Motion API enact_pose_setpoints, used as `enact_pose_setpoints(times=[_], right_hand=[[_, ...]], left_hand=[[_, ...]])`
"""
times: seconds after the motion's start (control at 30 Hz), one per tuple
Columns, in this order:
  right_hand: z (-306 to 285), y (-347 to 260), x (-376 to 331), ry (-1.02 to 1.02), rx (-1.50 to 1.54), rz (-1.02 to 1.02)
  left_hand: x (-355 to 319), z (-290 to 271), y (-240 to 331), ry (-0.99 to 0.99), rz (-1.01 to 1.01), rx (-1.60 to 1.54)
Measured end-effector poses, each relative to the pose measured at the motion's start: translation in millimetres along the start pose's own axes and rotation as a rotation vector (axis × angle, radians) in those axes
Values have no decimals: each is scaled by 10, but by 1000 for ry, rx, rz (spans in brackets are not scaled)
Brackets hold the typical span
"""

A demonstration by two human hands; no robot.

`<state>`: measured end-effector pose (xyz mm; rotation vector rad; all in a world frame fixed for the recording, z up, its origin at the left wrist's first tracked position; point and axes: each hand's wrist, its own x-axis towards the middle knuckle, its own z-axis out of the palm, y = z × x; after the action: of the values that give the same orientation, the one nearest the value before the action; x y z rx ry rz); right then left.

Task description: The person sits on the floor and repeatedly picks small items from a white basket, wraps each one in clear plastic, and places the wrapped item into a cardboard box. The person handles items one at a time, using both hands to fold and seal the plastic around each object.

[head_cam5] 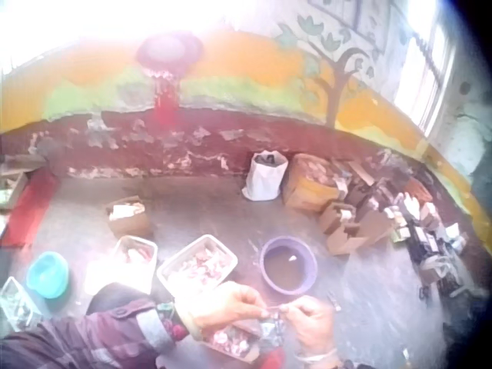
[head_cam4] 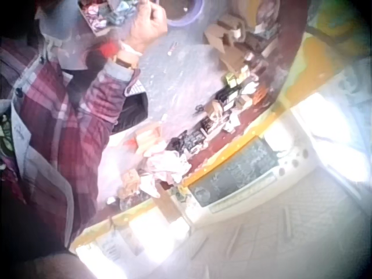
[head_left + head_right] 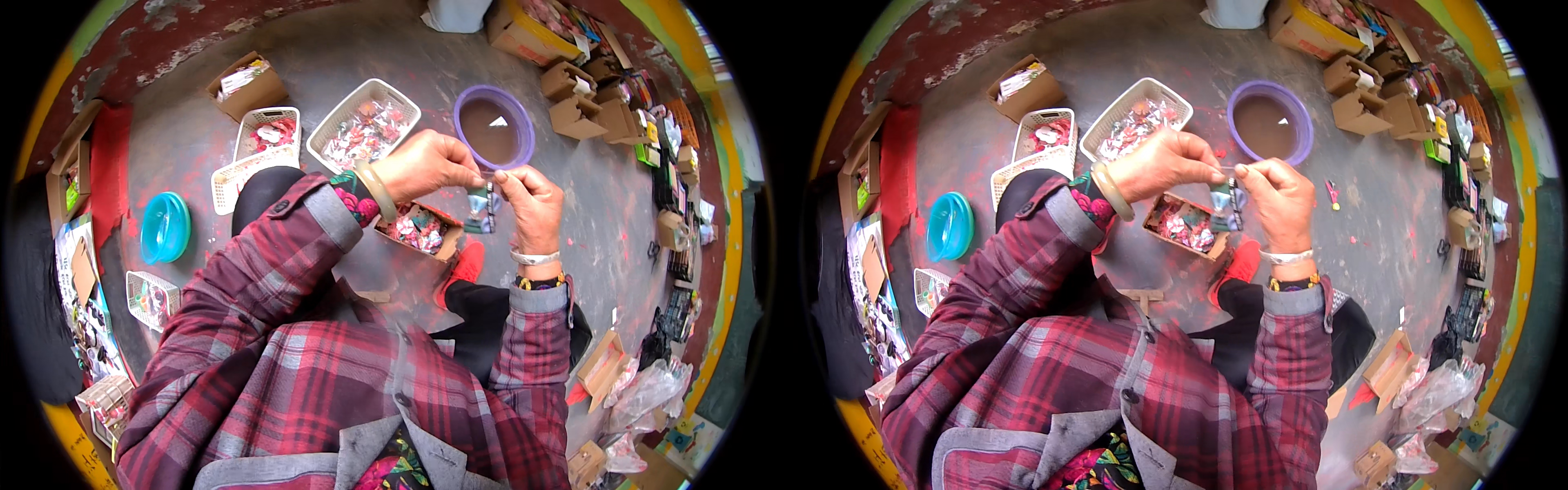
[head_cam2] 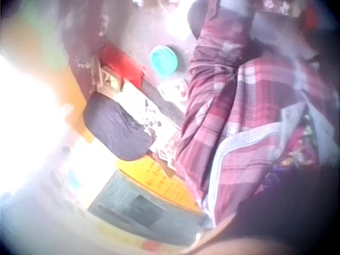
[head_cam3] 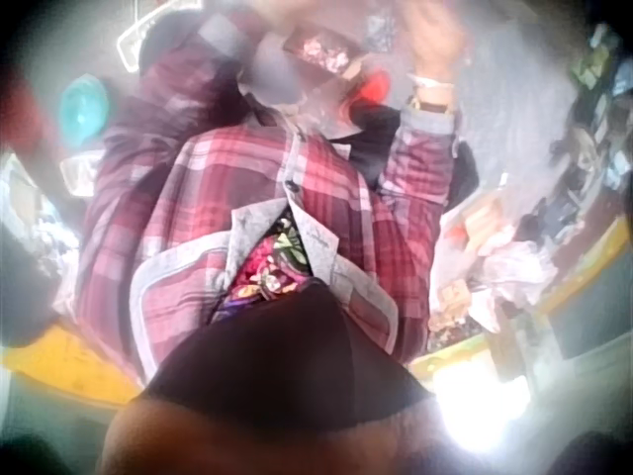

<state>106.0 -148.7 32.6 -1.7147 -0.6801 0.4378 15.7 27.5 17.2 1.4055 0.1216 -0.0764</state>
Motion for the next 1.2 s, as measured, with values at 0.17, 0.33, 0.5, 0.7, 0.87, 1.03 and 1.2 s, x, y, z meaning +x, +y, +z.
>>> enact_pose_setpoints(times=[0.17, 0.33, 0.5, 0.7, 0.87, 1.03, 1.2], right_hand=[[-96, 22, 25, 104, 70, 33], [-54, -79, 19, 85, 81, -17], [143, -171, 57, 2, 16, -76], [195, -206, 121, 55, 169, -39], [95, -96, 138, 67, 46, 18], [139, -16, 130, -35, -18, 107], [113, 130, 131, -100, -57, 220]], left_hand=[[-31, -106, 100, 92, -68, 153], [-57, -307, 256, 216, -16, 106], [10, -321, 454, -43, 146, 677], [30, -369, 627, -73, 89, 718], [95, -943, 451, 187, 39, 804], [-37, -1827, -667, 506, -182, 547], [-78, -2074, -1728, 627, -524, 620]])
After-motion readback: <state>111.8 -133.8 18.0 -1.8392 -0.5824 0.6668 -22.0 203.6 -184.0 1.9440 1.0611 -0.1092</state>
